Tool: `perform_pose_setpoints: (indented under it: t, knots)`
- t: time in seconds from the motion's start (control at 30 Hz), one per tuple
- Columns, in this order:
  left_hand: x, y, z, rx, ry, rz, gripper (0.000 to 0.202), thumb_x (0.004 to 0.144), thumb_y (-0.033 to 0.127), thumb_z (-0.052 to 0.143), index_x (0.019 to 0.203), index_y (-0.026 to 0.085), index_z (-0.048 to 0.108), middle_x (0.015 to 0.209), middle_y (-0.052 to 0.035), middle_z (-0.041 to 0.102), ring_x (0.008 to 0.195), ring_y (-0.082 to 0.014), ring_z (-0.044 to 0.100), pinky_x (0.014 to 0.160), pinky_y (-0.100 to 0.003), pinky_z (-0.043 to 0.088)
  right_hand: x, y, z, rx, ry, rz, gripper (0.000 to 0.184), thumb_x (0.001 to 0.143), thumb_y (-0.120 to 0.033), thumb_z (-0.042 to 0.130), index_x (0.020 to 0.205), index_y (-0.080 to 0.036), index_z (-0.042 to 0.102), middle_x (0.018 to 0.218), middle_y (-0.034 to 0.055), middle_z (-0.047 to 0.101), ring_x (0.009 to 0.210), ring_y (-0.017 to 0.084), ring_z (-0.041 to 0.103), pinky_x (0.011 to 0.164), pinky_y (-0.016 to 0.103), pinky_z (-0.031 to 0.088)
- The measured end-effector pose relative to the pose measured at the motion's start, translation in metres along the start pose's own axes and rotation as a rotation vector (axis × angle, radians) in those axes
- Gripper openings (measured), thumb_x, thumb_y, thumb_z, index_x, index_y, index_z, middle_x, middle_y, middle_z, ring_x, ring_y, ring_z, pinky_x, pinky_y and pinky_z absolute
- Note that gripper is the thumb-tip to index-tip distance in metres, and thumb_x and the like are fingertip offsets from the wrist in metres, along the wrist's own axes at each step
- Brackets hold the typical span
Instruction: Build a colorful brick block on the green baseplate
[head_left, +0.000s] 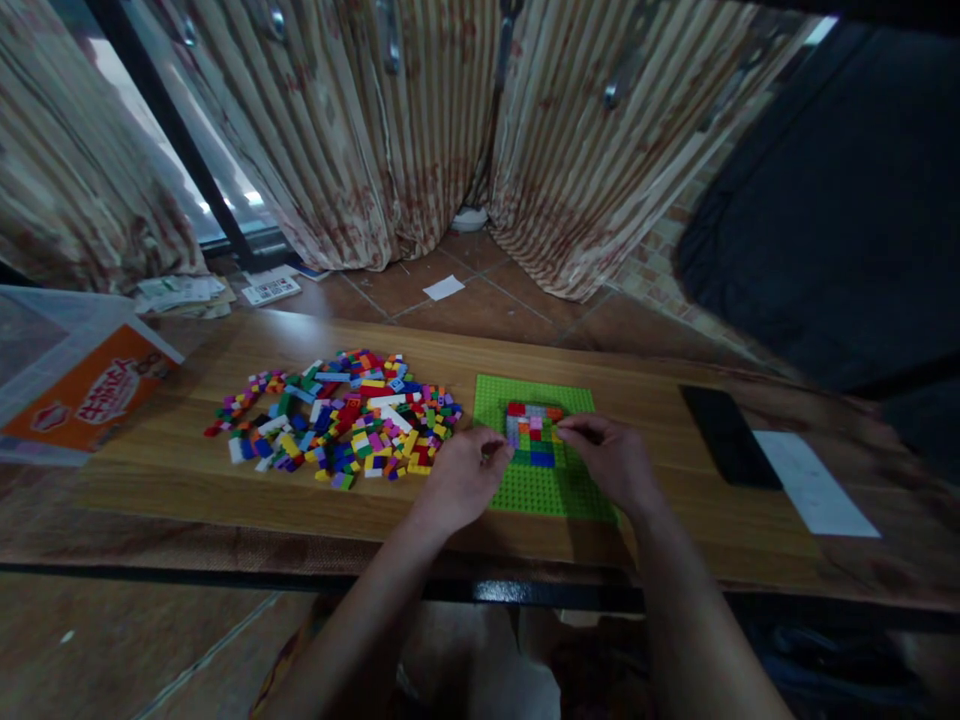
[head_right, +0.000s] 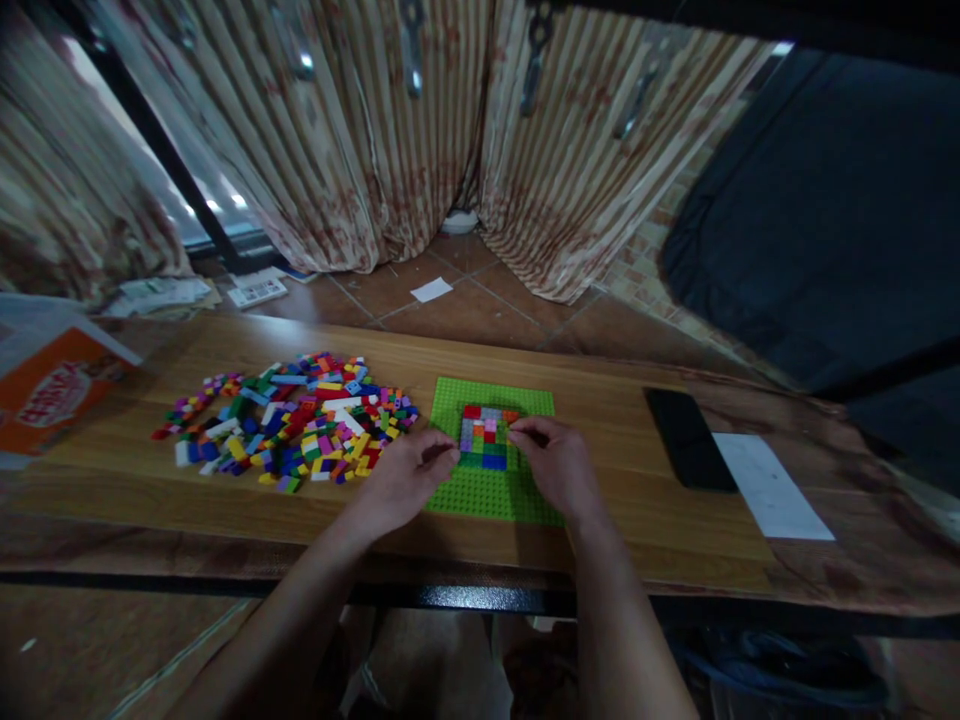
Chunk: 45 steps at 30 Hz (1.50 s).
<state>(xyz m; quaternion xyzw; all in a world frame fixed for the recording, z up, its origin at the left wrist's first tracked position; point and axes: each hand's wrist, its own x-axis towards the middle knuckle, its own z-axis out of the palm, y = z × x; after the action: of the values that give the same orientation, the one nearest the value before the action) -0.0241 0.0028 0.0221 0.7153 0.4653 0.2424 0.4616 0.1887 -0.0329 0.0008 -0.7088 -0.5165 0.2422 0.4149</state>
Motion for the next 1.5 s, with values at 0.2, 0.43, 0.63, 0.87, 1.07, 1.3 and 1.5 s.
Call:
perform_pose_setpoints:
  t: [0.2, 0.43, 0.63, 0.87, 1.07, 1.3, 1.5]
  knots:
    - [0.000, 0.000, -0.001, 0.030, -0.019, -0.002, 0.021, 0.086, 0.027, 0.051, 0.088, 0.017, 0.070, 0.084, -0.0041, 0.073, 0.071, -0.0157, 0.064, 0.065, -0.027, 0.048, 0.003, -0.006, 0.011, -0.061, -0.008, -0.045, 0.017, 0.076, -0.037, 0.065, 0.079, -0.022, 0.073, 0.082, 0.0033, 0.075, 0.077, 0.021, 0.068, 0.077, 0.036, 0.051]
    - [-0.002, 0.001, -0.001, 0.030, -0.013, -0.002, 0.021, 0.085, 0.025, 0.051, 0.088, 0.018, 0.070, 0.084, -0.0043, 0.073, 0.073, -0.0165, 0.065, 0.066, -0.027, 0.049, 0.005, -0.006, 0.012, -0.075, 0.035, -0.055, 0.019, 0.075, -0.038, 0.065, 0.078, -0.022, 0.072, 0.078, 0.0033, 0.074, 0.072, 0.020, 0.067, 0.071, 0.034, 0.052]
    - [-0.002, 0.000, 0.000, 0.021, -0.013, -0.001, 0.021, 0.085, 0.026, 0.051, 0.087, 0.018, 0.070, 0.081, -0.0037, 0.072, 0.071, -0.0163, 0.064, 0.067, -0.028, 0.049, 0.006, -0.002, 0.011, -0.096, 0.044, -0.041, 0.022, 0.076, -0.039, 0.062, 0.080, -0.020, 0.072, 0.078, 0.0044, 0.074, 0.072, 0.020, 0.067, 0.069, 0.034, 0.051]
    - [-0.001, 0.000, 0.000, 0.040, -0.019, -0.006, 0.022, 0.086, 0.025, 0.050, 0.087, 0.017, 0.070, 0.080, -0.0042, 0.071, 0.070, -0.0162, 0.063, 0.067, -0.028, 0.048, 0.007, -0.002, 0.014, -0.133, 0.086, -0.042, 0.022, 0.076, -0.039, 0.062, 0.077, -0.020, 0.071, 0.075, 0.0041, 0.073, 0.068, 0.019, 0.065, 0.068, 0.033, 0.049]
    - [-0.001, 0.000, 0.001, 0.062, -0.010, 0.009, 0.021, 0.086, 0.025, 0.051, 0.090, 0.017, 0.070, 0.086, -0.0045, 0.073, 0.074, -0.0165, 0.065, 0.068, -0.027, 0.048, 0.007, -0.004, 0.015, -0.129, 0.086, -0.030, 0.020, 0.077, -0.038, 0.062, 0.075, -0.020, 0.071, 0.073, 0.0034, 0.072, 0.066, 0.018, 0.064, 0.065, 0.031, 0.048]
    - [-0.001, 0.000, 0.002, 0.102, -0.010, -0.003, 0.020, 0.087, 0.024, 0.052, 0.092, 0.018, 0.070, 0.090, -0.0049, 0.074, 0.078, -0.0167, 0.066, 0.073, -0.028, 0.050, 0.009, -0.005, 0.018, -0.148, 0.077, -0.002, 0.021, 0.076, -0.038, 0.060, 0.072, -0.019, 0.069, 0.069, 0.0030, 0.070, 0.063, 0.017, 0.062, 0.063, 0.030, 0.045]
    - [0.000, -0.001, 0.002, 0.112, -0.014, -0.006, 0.020, 0.086, 0.022, 0.052, 0.093, 0.017, 0.070, 0.088, -0.0047, 0.073, 0.080, -0.0167, 0.066, 0.072, -0.026, 0.049, 0.009, -0.009, 0.022, -0.103, 0.090, 0.039, 0.020, 0.072, -0.036, 0.061, 0.067, -0.019, 0.069, 0.065, 0.0025, 0.069, 0.062, 0.017, 0.061, 0.062, 0.030, 0.044]
